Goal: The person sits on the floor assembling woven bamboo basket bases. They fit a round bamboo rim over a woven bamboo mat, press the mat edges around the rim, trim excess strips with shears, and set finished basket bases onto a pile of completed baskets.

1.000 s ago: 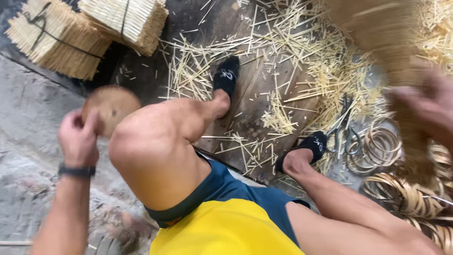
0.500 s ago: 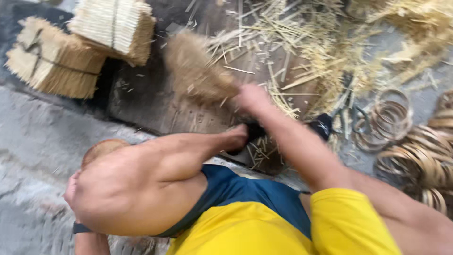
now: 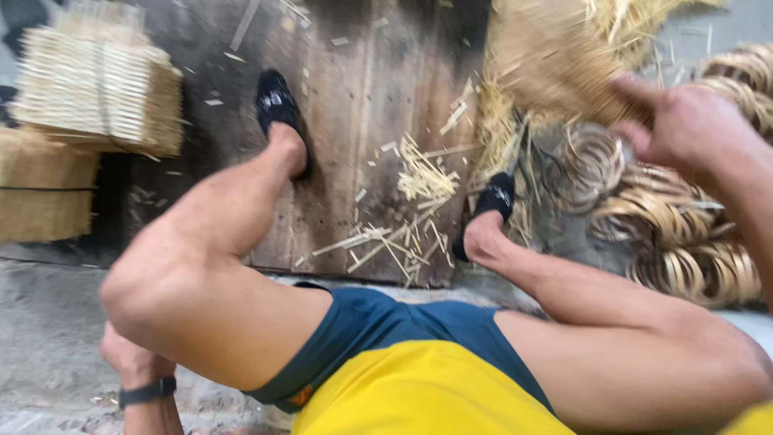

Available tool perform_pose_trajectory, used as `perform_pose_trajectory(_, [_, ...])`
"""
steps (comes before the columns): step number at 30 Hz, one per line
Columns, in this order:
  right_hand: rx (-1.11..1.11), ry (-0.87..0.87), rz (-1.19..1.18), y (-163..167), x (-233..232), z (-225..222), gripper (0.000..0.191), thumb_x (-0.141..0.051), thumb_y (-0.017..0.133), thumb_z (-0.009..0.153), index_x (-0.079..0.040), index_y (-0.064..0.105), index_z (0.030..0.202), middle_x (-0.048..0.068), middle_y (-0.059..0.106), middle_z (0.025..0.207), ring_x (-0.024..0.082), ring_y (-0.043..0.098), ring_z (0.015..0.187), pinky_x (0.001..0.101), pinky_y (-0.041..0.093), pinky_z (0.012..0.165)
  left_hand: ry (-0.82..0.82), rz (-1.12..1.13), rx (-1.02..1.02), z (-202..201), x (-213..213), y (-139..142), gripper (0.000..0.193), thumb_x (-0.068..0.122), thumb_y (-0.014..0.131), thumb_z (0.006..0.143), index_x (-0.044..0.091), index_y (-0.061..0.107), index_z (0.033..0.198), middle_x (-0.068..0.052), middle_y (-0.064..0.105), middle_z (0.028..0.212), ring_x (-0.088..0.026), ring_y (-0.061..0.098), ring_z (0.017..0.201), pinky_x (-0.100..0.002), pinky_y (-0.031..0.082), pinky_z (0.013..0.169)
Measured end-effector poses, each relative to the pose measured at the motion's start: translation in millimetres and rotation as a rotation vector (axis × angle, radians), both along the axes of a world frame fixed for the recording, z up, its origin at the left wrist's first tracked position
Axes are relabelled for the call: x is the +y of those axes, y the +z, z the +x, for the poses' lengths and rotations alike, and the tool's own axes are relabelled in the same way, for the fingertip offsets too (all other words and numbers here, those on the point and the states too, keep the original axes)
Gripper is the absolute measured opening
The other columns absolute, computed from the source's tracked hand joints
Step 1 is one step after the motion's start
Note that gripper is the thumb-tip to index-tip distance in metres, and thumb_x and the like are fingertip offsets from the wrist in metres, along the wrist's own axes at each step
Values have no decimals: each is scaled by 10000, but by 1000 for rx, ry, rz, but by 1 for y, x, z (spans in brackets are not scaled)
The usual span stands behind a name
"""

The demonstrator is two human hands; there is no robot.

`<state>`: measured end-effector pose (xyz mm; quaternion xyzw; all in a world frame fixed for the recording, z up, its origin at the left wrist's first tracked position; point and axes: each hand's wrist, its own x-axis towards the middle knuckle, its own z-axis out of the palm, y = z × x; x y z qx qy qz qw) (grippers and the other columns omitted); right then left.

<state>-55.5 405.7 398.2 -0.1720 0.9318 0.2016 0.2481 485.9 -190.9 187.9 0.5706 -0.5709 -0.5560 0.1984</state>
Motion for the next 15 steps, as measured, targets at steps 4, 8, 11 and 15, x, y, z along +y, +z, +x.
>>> perform_pose_trajectory(4, [-430, -45, -55, 4, -33, 79, 615, -401, 596, 932, -630, 372, 1457, -102, 653, 1353, 216, 735, 1020, 359, 604, 891, -53, -6, 25, -36, -5, -16, 242, 212, 683, 1033, 29, 622, 1177, -36, 711, 1018, -108, 675, 868, -259, 566, 810])
perform_pose_trajectory(8, [-589, 527, -225, -29, -56, 150, 848, -24, 589, 753, -488, 532, 1460, 46, 645, 1265, 268, 705, 994, 415, 577, 831, -113, -42, 38, -58, -11, -16, 233, 210, 673, 1041, 31, 619, 1180, -41, 709, 1022, -112, 677, 875, -263, 567, 821])
perform_pose_trajectory(11, [-468, 501, -38, -72, -50, 136, 565, -112, 606, 843, -319, 580, 1368, 95, 675, 1163, 279, 711, 975, 412, 589, 802, -154, -96, 36, -67, -12, -2, 226, 208, 666, 1047, 32, 616, 1182, -45, 707, 1025, -115, 678, 880, -267, 567, 829])
perform_pose_trajectory(15, [53, 436, 61, -94, -7, 42, 393, -152, 699, 834, -38, 674, 1209, 147, 722, 1067, 287, 742, 919, 400, 624, 713, -241, -214, 8, -92, -13, 44, 218, 205, 656, 1056, 34, 612, 1184, -50, 705, 1029, -120, 680, 888, -271, 568, 839])
